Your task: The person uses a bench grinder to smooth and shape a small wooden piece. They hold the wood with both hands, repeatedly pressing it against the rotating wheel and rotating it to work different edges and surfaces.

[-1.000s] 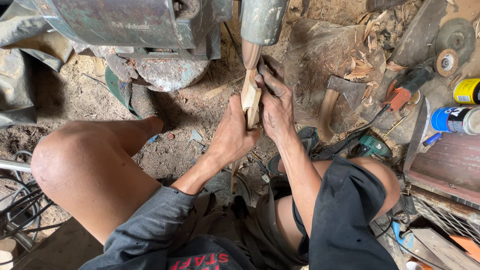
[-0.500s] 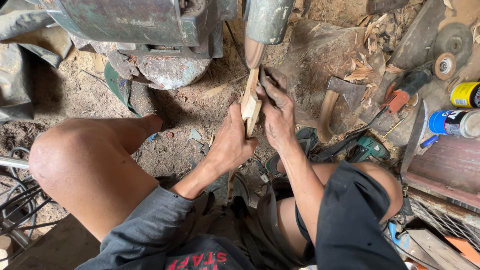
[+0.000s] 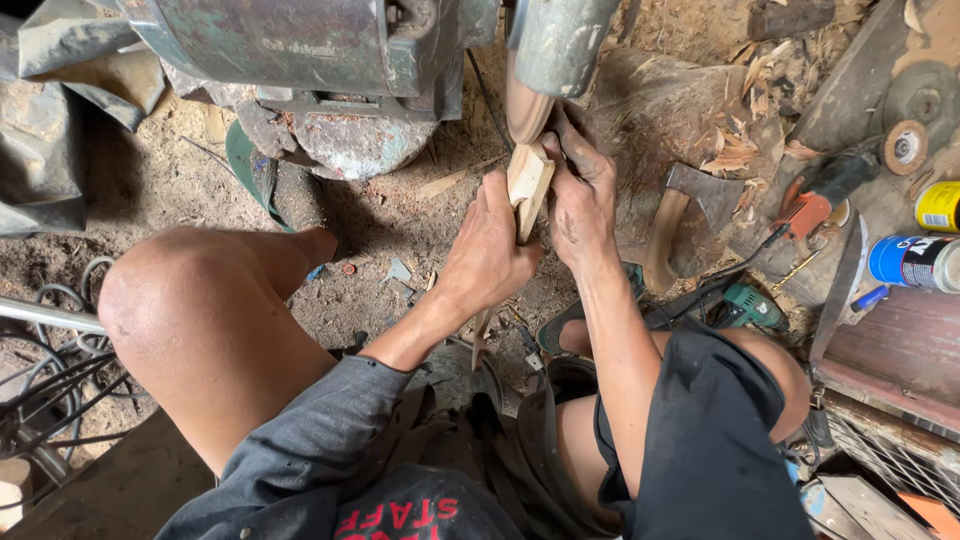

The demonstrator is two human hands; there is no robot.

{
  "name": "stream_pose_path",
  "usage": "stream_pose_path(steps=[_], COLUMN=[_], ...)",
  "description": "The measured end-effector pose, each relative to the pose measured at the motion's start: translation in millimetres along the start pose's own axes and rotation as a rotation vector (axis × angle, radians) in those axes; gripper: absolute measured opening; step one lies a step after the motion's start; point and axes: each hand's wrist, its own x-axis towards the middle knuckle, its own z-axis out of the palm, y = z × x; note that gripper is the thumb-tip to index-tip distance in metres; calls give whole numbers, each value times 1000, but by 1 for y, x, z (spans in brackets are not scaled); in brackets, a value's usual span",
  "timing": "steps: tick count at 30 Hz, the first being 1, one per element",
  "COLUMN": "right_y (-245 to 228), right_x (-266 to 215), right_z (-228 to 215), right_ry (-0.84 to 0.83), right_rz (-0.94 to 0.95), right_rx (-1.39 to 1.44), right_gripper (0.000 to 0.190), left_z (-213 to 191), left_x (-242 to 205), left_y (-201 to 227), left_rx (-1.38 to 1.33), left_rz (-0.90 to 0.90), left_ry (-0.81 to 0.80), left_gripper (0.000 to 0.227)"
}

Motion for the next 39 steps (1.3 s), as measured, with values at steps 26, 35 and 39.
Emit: stream_pose_path(steps=[26, 35, 39], right_y=[22, 2, -4], right_x=[-32, -48, -43], right_z=[-4, -4, -6], right_ry=[57, 10, 61], right_rz=[122, 81, 92], right_rx=[52, -30, 90], right_gripper=[40, 51, 49], left_z=[2, -1, 3], left_x=[-24, -36, -26], left_y=[-17, -10, -4], left_rx=[17, 117, 119], left_rz=[-35, -44, -37], left_ry=[-47, -90, -82], left_gripper=[52, 58, 54])
